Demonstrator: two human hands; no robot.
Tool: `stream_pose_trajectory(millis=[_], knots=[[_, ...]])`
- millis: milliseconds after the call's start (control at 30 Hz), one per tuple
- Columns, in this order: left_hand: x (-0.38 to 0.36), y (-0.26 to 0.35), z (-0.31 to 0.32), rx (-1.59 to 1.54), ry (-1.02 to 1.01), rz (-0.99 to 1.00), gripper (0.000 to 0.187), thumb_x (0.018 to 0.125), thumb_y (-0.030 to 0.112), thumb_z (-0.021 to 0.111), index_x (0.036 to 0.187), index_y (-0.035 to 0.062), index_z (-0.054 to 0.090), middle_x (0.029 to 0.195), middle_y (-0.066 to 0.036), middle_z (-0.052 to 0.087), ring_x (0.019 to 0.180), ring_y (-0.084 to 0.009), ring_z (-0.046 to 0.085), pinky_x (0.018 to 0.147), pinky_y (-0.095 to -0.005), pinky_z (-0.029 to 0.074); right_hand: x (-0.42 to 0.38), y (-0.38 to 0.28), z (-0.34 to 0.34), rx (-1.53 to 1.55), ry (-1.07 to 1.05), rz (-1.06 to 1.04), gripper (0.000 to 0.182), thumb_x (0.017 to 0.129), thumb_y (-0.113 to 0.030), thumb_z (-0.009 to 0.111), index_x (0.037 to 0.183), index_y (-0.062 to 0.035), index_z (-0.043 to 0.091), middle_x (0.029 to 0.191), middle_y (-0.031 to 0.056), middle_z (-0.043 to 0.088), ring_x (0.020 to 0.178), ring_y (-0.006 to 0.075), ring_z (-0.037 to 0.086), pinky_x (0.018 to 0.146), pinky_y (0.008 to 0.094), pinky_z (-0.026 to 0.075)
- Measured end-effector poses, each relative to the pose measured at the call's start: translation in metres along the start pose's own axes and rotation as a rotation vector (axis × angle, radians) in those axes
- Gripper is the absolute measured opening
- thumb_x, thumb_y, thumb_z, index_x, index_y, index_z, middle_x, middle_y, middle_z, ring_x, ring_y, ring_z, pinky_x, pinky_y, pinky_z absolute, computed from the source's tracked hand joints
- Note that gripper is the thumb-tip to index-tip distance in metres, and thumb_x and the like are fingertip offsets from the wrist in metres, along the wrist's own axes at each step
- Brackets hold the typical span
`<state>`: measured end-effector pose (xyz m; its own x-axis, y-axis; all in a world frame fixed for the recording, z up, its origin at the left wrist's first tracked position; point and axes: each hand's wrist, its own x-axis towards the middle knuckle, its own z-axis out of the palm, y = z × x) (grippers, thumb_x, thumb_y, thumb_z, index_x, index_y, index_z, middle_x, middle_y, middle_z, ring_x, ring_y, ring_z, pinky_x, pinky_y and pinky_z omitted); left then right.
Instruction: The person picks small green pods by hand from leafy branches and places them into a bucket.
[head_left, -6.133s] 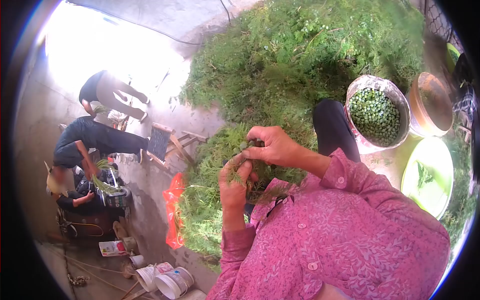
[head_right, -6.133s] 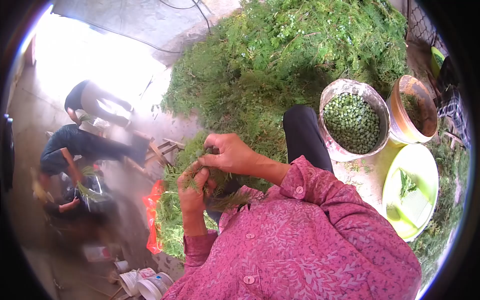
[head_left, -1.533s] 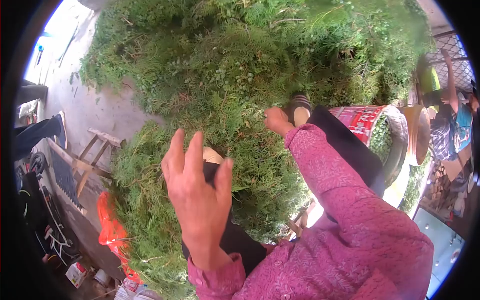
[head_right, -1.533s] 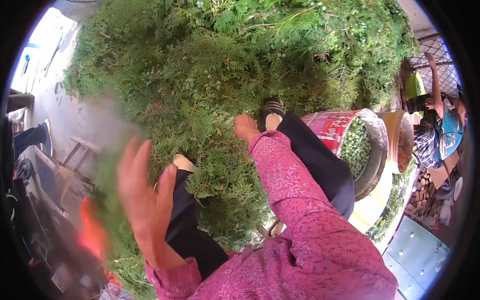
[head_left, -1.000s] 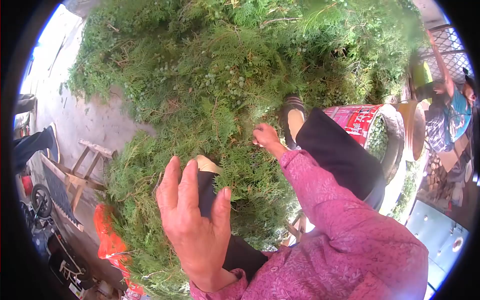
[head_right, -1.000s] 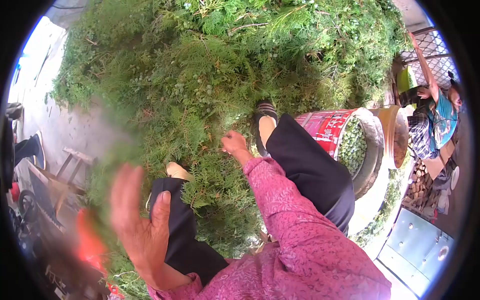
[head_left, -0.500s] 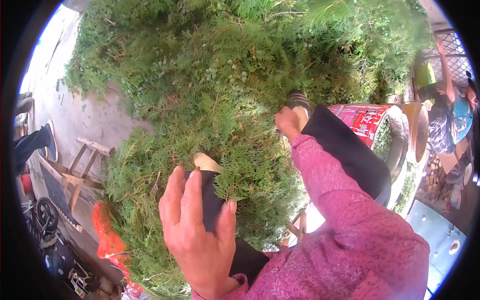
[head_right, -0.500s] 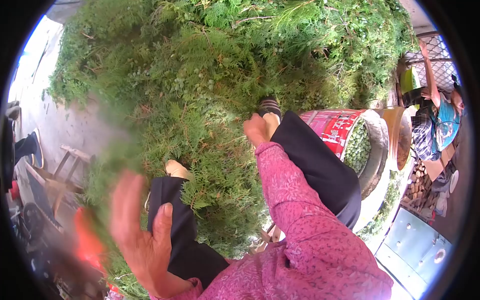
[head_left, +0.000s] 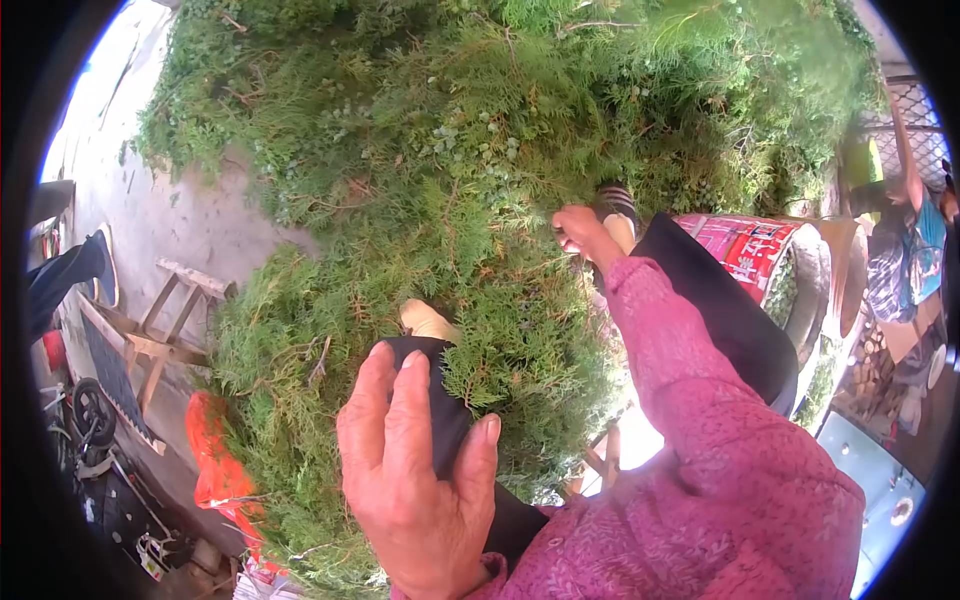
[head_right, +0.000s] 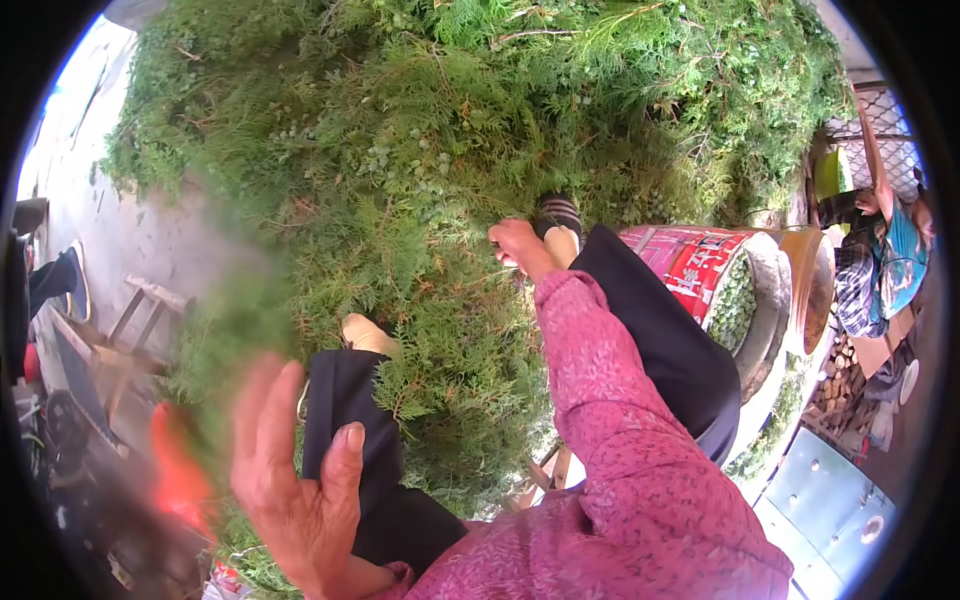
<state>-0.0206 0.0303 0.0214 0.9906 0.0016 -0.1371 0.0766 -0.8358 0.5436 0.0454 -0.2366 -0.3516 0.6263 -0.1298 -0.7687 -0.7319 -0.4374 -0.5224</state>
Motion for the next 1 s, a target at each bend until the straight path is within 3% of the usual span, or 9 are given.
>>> stream_pose_trajectory(millis=[33, 167, 400, 467, 600, 733, 800, 900, 1000], knots=[[-0.002, -0.002, 0.0, -0.001, 0.006, 0.0, 0.049, 0.075, 0.027, 0.067, 0.111, -0.0023, 0.053, 0.11, -0.023, 0.053, 0.101, -0.0374, 0.052, 0.087, -0.0383, 0.041, -0.005, 0.002, 0.001, 0.716, -0.21, 0.118, 0.01, 0.076, -0.005, 0.051, 0.081, -0.0005, 0.058, 0.082, 0.0156, 0.06, 0.064, 0.0224, 0.06, 0.049, 0.0328, 0.049], [-0.007, -0.008, 0.001, -0.027, 0.023, 0.018, 0.048, 0.075, 0.027, 0.067, 0.111, -0.0022, 0.054, 0.11, -0.023, 0.054, 0.1, -0.0371, 0.053, 0.086, -0.0382, 0.042, -0.064, -0.045, 0.03, 1.185, -0.488, 0.113, 0.017, 0.081, -0.015, 0.057, 0.089, -0.0023, 0.049, 0.068, 0.0059, 0.051, 0.052, 0.0106, 0.049, 0.04, 0.0241, 0.043], [-0.006, -0.012, 0.001, -0.061, 0.01, 0.021, 0.051, 0.064, 0.015, 0.072, 0.108, -0.0031, 0.054, 0.11, -0.024, 0.051, 0.094, -0.0373, 0.052, 0.081, -0.041, 0.043, -0.033, -0.113, 0.084, 0.779, -0.212, -0.05, 0.027, 0.085, -0.026, 0.056, 0.069, -0.004, 0.056, 0.067, 0.0063, 0.053, 0.053, 0.0133, 0.051, 0.043, 0.0263, 0.041], [-0.005, -0.012, 0.002, -0.081, 0.015, 0.024, 0.051, 0.064, 0.015, 0.072, 0.108, -0.003, 0.054, 0.11, -0.024, 0.051, 0.094, -0.037, 0.052, 0.081, -0.0409, 0.043, -0.017, -0.132, 0.1, 0.226, 0.128, -0.155, 0.033, 0.082, -0.032, 0.057, 0.069, -0.001, 0.061, 0.072, 0.0124, 0.06, 0.061, 0.0206, 0.057, 0.059, 0.0377, 0.047], [-0.003, -0.012, 0.003, -0.042, 0.015, 0.045, 0.046, 0.071, 0.021, 0.068, 0.109, -0.0028, 0.055, 0.109, -0.023, 0.054, 0.095, -0.036, 0.055, 0.082, -0.0382, 0.045, -0.013, -0.155, 0.116, -0.26, 0.138, -0.147, 0.03, 0.08, -0.028, 0.056, 0.08, 0.0015, 0.063, 0.081, 0.0166, 0.063, 0.077, 0.0265, 0.061, 0.073, 0.0365, 0.046], [-0.006, -0.015, 0.004, -0.063, 0.046, 0.043, 0.045, 0.07, 0.017, 0.068, 0.108, -0.0025, 0.055, 0.106, -0.021, 0.055, 0.093, -0.0347, 0.056, 0.08, -0.0385, 0.046, -0.015, -0.136, 0.109, -0.171, 0.177, -0.185, 0.023, 0.08, -0.023, 0.058, 0.079, 0.0001, 0.06, 0.071, 0.0126, 0.06, 0.064, 0.0223, 0.058, 0.057, 0.037, 0.046], [-0.008, -0.014, 0.003, -0.088, 0.03, 0.041, 0.046, 0.07, 0.017, 0.068, 0.109, -0.0028, 0.053, 0.107, -0.021, 0.054, 0.093, -0.0345, 0.055, 0.079, -0.0389, 0.044, -0.038, -0.143, 0.078, 0.469, -0.199, 0.046, 0.019, 0.082, -0.018, 0.058, 0.069, -0.0059, 0.049, 0.06, 0.0029, 0.048, 0.044, 0.0116, 0.042, 0.037, 0.0284, 0.032], [-0.013, -0.012, 0.003, -0.14, 0.011, 0.073, 0.047, 0.072, 0.018, 0.068, 0.11, -0.0032, 0.051, 0.106, -0.021, 0.054, 0.092, -0.0351, 0.054, 0.078, -0.0391, 0.044, -0.085, -0.177, 0.034, 0.566, -0.275, -0.028, 0.018, 0.085, -0.013, 0.054, 0.071, -0.0106, 0.042, 0.057, -0.0035, 0.039, 0.04, 0.0045, 0.031, 0.034, 0.0212, 0.019], [-0.014, -0.003, 0.004, -0.3, 0.004, 0.068, 0.044, 0.074, 0.018, 0.067, 0.109, -0.0038, 0.053, 0.103, -0.02, 0.057, 0.091, -0.0307, 0.056, 0.076, -0.036, 0.046, -0.141, -0.216, -0.005, 0.653, -0.319, -0.199, 0.013, 0.086, -0.013, 0.052, 0.076, -0.0107, 0.044, 0.059, -0.0032, 0.04, 0.043, 0.0049, 0.033, 0.036, 0.0214, 0.023]])
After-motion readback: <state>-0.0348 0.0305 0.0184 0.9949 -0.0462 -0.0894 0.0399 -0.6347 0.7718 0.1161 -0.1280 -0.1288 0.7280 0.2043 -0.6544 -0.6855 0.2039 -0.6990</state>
